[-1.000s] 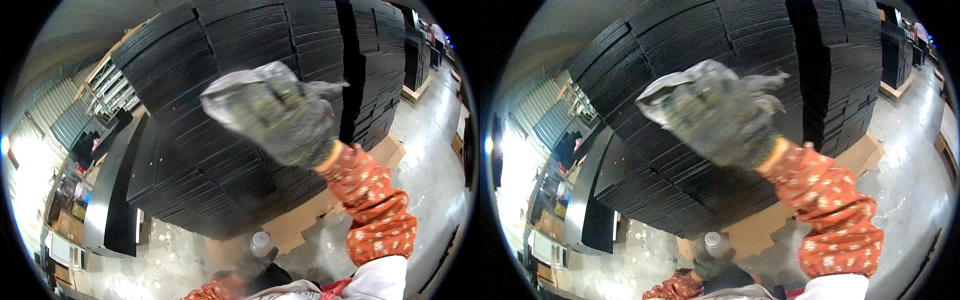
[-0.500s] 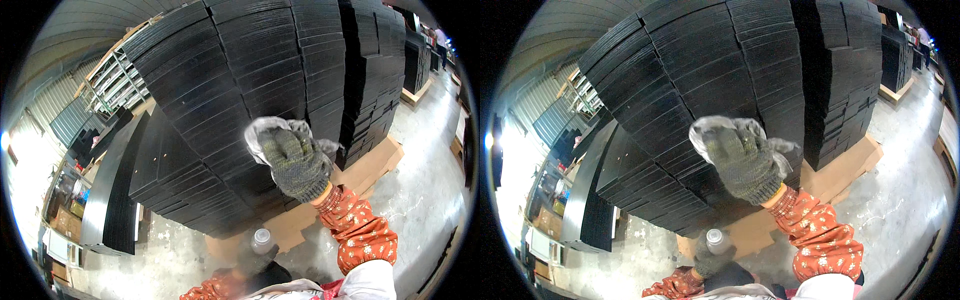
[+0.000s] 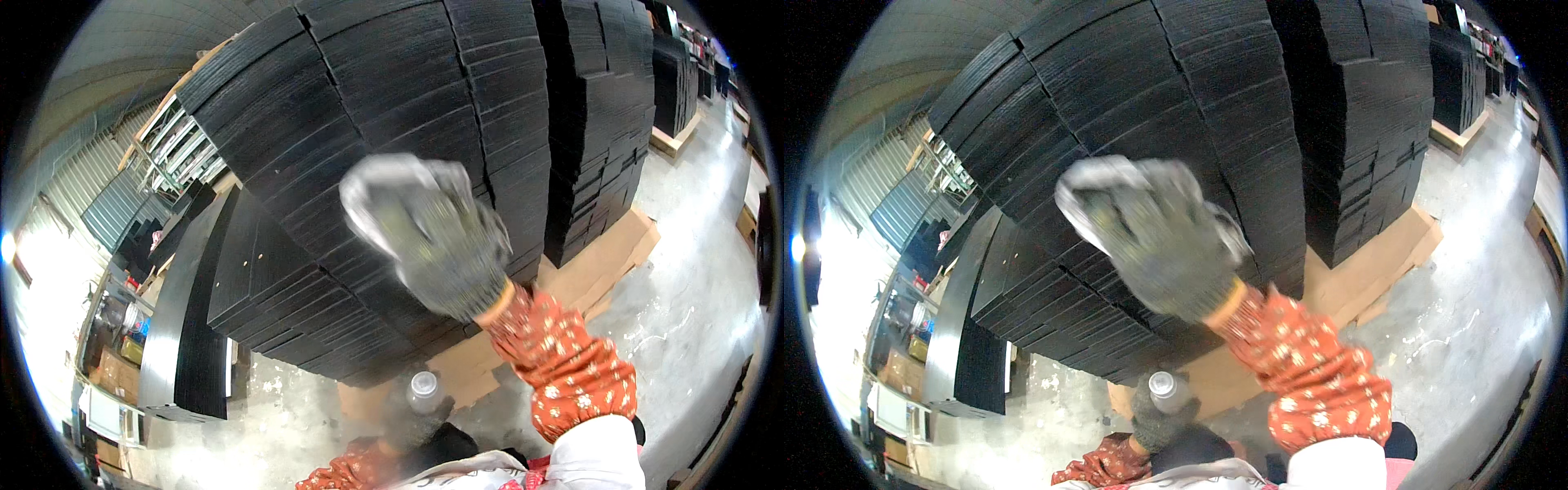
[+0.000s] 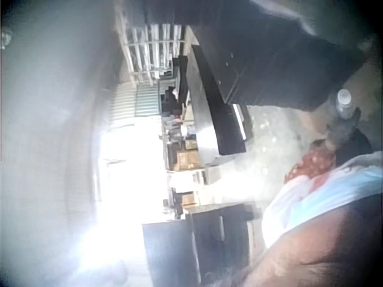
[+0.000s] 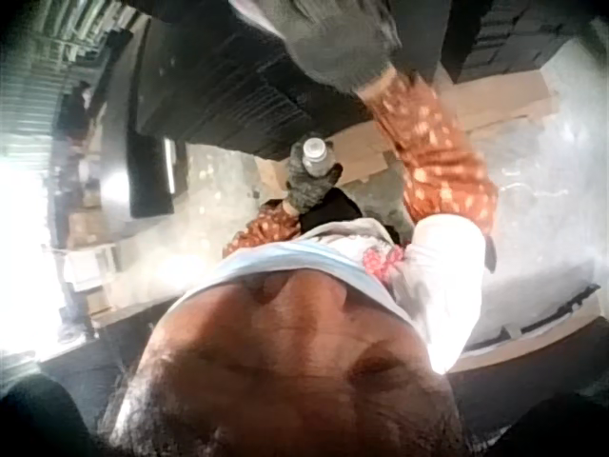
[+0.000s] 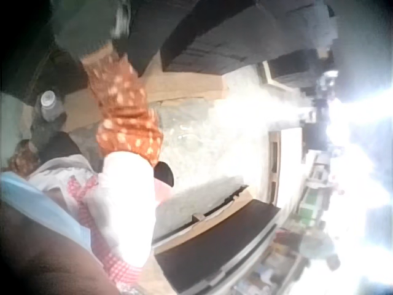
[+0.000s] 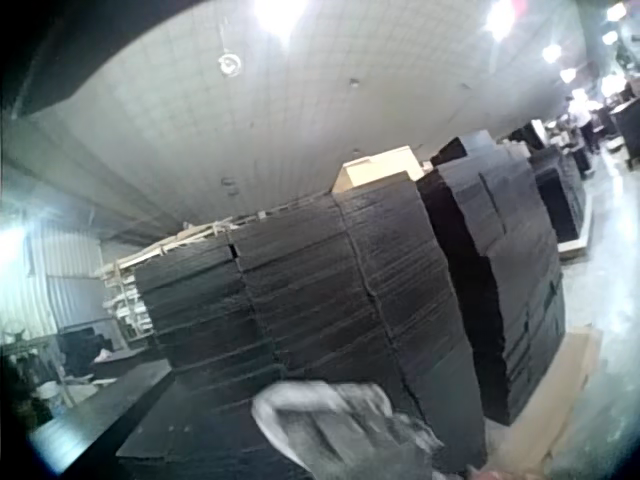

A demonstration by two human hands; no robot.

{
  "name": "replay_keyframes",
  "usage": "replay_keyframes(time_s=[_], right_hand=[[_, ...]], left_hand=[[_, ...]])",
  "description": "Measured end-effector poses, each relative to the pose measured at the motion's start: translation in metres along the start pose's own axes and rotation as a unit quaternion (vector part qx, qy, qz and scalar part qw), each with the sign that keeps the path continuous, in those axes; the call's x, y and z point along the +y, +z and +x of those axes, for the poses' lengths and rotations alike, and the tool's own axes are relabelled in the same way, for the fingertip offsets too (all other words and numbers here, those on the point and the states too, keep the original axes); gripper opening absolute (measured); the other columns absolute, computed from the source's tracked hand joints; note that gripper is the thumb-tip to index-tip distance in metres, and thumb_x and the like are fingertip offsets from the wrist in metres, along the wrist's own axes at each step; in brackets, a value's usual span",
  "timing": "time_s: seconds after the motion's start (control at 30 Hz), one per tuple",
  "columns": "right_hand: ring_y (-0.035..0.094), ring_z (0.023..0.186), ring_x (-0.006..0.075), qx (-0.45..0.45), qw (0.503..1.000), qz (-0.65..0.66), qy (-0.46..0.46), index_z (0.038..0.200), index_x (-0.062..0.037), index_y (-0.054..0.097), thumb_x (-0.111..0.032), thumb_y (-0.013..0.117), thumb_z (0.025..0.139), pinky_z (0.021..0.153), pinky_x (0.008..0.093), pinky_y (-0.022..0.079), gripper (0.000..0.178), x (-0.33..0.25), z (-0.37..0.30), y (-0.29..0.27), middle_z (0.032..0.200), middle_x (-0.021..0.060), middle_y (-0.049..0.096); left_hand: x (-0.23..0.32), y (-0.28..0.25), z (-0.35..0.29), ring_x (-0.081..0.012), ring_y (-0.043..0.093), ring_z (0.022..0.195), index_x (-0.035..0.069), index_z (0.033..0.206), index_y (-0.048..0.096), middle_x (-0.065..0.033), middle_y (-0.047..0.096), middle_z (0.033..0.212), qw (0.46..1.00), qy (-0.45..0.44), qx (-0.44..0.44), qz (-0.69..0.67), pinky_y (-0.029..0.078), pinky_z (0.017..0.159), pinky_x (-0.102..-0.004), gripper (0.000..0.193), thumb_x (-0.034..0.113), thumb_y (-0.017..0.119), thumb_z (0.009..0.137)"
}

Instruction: The person wipes the surfaces of stacked black panels using a cloth. They periodically pick up a bottle, apply liquid to the cloth, and continue wiping the panels. The person moves around the stack to clean different sides.

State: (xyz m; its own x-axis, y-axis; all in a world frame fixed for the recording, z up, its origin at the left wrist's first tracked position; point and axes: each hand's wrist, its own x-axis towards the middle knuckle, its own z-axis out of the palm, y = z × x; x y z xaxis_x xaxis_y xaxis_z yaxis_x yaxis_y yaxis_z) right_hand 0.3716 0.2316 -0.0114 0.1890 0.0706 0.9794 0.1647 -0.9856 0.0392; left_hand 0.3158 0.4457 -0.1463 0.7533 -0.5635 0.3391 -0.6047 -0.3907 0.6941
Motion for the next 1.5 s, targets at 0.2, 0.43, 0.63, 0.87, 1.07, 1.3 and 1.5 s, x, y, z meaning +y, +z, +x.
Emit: replay_keyframes(time_s=[0.2,0.43,0.63,0.87,1.07,1.3,1.5], right_hand=[[0.051,0.095,0.0299,-0.009,0.997,0.024,0.076,0.11,-0.0038,0.056,-0.013,0.057,0.075,0.083,0.0457,0.045,0.036,-0.017,-0.023,0.005,0.11,0.0128,0.053],[0.054,0.095,0.0318,0.012,0.996,0.05,0.077,0.11,-0.0089,0.058,-0.014,0.059,0.077,0.083,0.0438,0.045,0.034,-0.021,-0.011,-0.019,0.111,0.0104,0.054],[0.054,0.099,0.0345,-0.015,0.997,-0.032,0.071,0.122,-0.012,0.053,-0.015,0.067,0.065,0.074,0.0454,0.049,0.058,-0.011,-0.075,0.028,0.112,0.0115,0.049],[0.051,0.099,0.0285,-0.068,0.991,-0.007,0.114,0.117,-0.0135,0.056,-0.019,0.063,0.076,0.061,0.0342,0.054,0.042,-0.024,-0.086,-0.004,0.109,0.0094,0.051],[0.051,0.104,0.0333,0.011,0.993,0.023,0.113,0.123,-0.011,0.051,-0.017,0.063,0.074,0.085,0.0489,0.046,0.05,-0.024,-0.078,0.024,0.118,0.0121,0.049],[0.052,0.103,0.0311,-0.092,0.978,0.05,0.183,0.122,-0.0122,0.052,-0.012,0.063,0.072,0.084,0.0459,0.049,0.051,-0.034,-0.163,0.003,0.112,0.0115,0.051],[0.053,0.1,0.0324,-0.025,0.985,0.083,0.152,0.119,-0.0123,0.055,-0.017,0.061,0.073,0.09,0.0437,0.043,0.046,-0.034,-0.112,0.019,0.111,0.0102,0.055]], left_hand=[[0.006,-0.015,-0.001,-0.023,0.064,0.077,0.004,0.106,0.053,-0.01,0.065,0.089,1.0,0.001,0.028,-0.005,0.051,0.067,-0.0356,0.052,0.02,0.082,0.065],[0.005,-0.015,-0.004,-0.0232,0.064,0.074,0.005,0.103,0.052,-0.0097,0.063,0.085,0.999,-0.008,-0.001,0.042,0.051,0.065,-0.0365,0.05,0.018,0.081,0.065],[0.007,-0.007,-0.002,-0.023,0.063,0.074,0.005,0.101,0.053,-0.0094,0.063,0.086,0.999,-0.013,0.032,0.032,0.051,0.064,-0.0371,0.048,0.017,0.081,0.064],[0.008,-0.014,-0.006,-0.0225,0.063,0.074,0.004,0.1,0.054,-0.0088,0.063,0.085,0.999,-0.041,0.006,0.017,0.051,0.066,-0.0355,0.047,0.016,0.081,0.063],[-0.003,-0.006,-0.011,-0.0221,0.063,0.077,0.005,0.099,0.056,-0.0092,0.063,0.087,0.997,-0.054,0.023,0.045,0.051,0.068,-0.0346,0.044,0.014,0.081,0.064],[0.002,-0.015,-0.012,-0.0219,0.064,0.078,0.005,0.099,0.06,-0.0087,0.065,0.089,0.998,-0.058,0.016,0.034,0.052,0.07,-0.0344,0.042,0.015,0.081,0.065],[-0.003,-0.007,-0.012,-0.0214,0.064,0.079,0.006,0.098,0.06,-0.0081,0.065,0.089,0.997,-0.071,0.015,-0.012,0.051,0.07,-0.0343,0.039,0.015,0.081,0.066]])
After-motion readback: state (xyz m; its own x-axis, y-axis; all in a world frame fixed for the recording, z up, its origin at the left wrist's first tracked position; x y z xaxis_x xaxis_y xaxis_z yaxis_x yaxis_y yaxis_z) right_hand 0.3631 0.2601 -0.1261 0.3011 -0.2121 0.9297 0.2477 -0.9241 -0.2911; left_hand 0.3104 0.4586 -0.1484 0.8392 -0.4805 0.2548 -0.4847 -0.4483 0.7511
